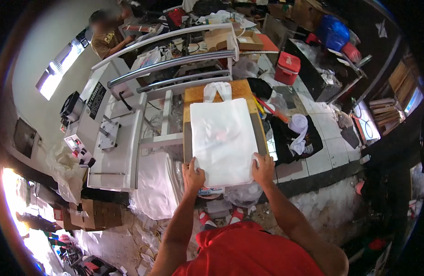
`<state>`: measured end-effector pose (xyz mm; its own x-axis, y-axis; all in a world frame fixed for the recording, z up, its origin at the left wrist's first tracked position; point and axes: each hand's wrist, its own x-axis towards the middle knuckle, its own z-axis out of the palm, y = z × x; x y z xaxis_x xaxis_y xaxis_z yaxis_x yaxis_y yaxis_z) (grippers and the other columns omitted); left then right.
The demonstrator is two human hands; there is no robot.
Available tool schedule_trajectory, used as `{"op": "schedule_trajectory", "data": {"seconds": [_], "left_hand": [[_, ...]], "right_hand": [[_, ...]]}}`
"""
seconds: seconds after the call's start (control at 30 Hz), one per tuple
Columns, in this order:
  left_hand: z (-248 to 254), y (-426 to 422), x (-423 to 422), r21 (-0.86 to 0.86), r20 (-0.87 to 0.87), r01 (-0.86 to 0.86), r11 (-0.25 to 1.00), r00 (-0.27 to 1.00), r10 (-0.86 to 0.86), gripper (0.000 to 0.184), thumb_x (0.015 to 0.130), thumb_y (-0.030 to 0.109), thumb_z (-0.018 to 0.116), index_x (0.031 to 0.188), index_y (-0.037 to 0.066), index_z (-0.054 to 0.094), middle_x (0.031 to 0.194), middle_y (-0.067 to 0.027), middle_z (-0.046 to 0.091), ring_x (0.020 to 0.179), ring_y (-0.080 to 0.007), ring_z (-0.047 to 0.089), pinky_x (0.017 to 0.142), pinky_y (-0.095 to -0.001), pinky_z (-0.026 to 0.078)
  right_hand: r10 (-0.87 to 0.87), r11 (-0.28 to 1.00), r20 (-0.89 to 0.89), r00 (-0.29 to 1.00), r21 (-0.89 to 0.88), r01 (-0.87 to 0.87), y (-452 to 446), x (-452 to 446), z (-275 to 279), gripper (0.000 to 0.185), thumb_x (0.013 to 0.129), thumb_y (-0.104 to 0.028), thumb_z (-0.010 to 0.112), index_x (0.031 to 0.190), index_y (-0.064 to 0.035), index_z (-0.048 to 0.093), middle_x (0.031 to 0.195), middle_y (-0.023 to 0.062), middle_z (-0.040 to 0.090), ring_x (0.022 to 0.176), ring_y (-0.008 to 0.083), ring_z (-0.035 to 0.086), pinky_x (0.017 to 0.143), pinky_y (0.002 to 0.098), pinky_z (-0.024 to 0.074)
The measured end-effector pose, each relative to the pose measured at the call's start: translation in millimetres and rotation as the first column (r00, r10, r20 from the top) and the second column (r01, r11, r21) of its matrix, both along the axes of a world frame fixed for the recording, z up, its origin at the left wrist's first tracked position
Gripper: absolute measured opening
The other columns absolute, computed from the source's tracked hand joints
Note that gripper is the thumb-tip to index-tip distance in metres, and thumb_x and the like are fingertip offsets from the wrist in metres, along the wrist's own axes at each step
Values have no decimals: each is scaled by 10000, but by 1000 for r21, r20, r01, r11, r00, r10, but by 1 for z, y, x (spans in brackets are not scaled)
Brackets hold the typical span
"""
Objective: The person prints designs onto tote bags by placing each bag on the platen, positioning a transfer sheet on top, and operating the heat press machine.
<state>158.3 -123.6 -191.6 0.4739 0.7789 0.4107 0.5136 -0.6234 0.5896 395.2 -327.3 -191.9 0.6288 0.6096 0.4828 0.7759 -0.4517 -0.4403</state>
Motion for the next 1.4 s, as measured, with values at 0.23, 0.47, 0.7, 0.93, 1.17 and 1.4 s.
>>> {"op": "schedule_trajectory", "data": {"seconds": [0.23,0.47,0.7,0.93,1.17,1.4], "left_hand": [[-5,6,0,-45,-2,-20,999,1000,20,501,821,19,581,1320,-14,613,1075,-247,541,1004,-417,561,918,-490,471],[0,5,-1,-71,6,10,997,1000,-9,479,851,13,566,1325,-27,611,1072,-240,546,1003,-408,567,916,-479,472],[-4,6,-3,-61,20,31,998,999,-29,495,878,3,534,1371,-7,578,1111,-237,551,1021,-395,569,917,-481,469],[-4,-15,-91,-263,247,-161,951,942,228,346,957,-2,508,1302,-7,537,1066,-165,585,870,-276,588,729,-365,495],[-131,-120,-276,-310,-228,-56,949,974,-17,201,884,1,575,1084,-1,577,973,-221,616,891,-404,619,771,-468,515],[-159,-224,-409,-665,-420,-240,707,903,-89,212,883,37,595,1092,36,623,1006,-195,660,858,-339,681,781,-423,562]], "right_hand": [[16,998,-39,999,-57,-18,1,-1,5,362,854,-157,687,1206,-89,637,1053,165,575,1029,375,534,857,527,434],[3,1000,6,1000,14,-3,1,-1,-2,370,835,-151,687,1196,-99,626,1097,154,557,1056,369,515,880,538,419],[5,1000,-60,998,12,-4,0,1,3,346,845,-148,661,1182,-90,612,1111,167,556,1060,367,529,898,519,414],[-357,830,-589,725,156,535,-77,8,-55,208,906,-53,540,1094,30,573,1047,220,639,971,384,613,901,457,480],[261,809,-423,867,-394,-436,43,-126,-194,581,778,-260,818,1278,-46,615,1252,207,634,1178,417,582,992,557,454],[285,691,-345,894,-572,-441,197,-161,-289,655,740,-303,859,1296,-68,606,1321,196,591,1247,423,524,1014,566,429]]}}
